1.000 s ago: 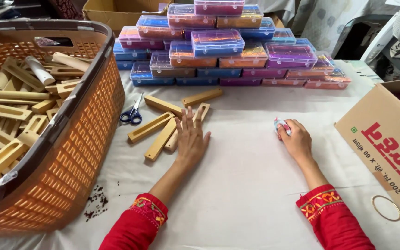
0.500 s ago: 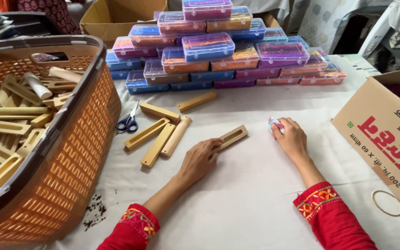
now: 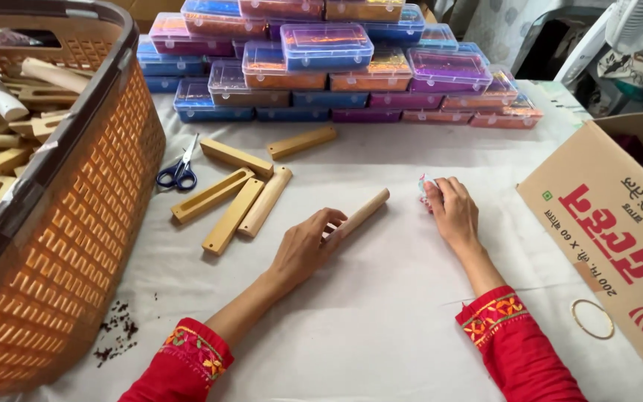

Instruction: Wiping or polishing wooden cylinders and rectangular frames using a patterned cloth.

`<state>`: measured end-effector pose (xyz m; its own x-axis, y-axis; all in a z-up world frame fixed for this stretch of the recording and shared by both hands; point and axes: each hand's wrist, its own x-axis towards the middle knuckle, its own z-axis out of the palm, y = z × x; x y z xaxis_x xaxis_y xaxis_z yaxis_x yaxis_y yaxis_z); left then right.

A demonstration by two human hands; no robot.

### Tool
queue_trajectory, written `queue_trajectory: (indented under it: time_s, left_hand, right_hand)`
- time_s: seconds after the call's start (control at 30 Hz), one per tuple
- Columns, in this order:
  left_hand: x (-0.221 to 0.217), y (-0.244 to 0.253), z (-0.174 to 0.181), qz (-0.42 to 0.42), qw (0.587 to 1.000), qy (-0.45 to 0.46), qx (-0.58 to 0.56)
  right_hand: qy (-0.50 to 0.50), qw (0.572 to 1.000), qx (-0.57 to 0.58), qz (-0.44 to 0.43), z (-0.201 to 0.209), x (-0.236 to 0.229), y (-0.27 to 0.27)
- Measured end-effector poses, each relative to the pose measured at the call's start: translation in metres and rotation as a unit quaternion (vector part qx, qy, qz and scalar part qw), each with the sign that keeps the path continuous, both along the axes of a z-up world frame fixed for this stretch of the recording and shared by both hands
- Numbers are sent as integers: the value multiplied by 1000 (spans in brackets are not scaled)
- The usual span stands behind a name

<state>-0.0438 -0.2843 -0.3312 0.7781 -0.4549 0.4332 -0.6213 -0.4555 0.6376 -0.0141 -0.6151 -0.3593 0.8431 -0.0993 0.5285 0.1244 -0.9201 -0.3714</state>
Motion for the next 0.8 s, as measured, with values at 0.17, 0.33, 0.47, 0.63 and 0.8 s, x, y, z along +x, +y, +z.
queue_trajectory:
  time_s: [0.17,0.33,0.47,0.63,0.8]
  left_hand:
    - [-10,-8,7,-8,991,114,-70]
    - [-5,-3,3,60,998,-22,-27]
    - [0,4,13,50,997,-35,50]
    - [5,11,5,-37,995,80,35]
    - [-4,13,4,-10,992,127,16]
  right_hand:
    - [-1,999,44,4,0,-7,2]
    - [-70,997,32,7,-3,1,-4]
    - [-50,998,31,10,-2,1,-1]
    - [-78,994,70,31,33,-24,58]
    - [-57,952,-31,300,43,-61,139]
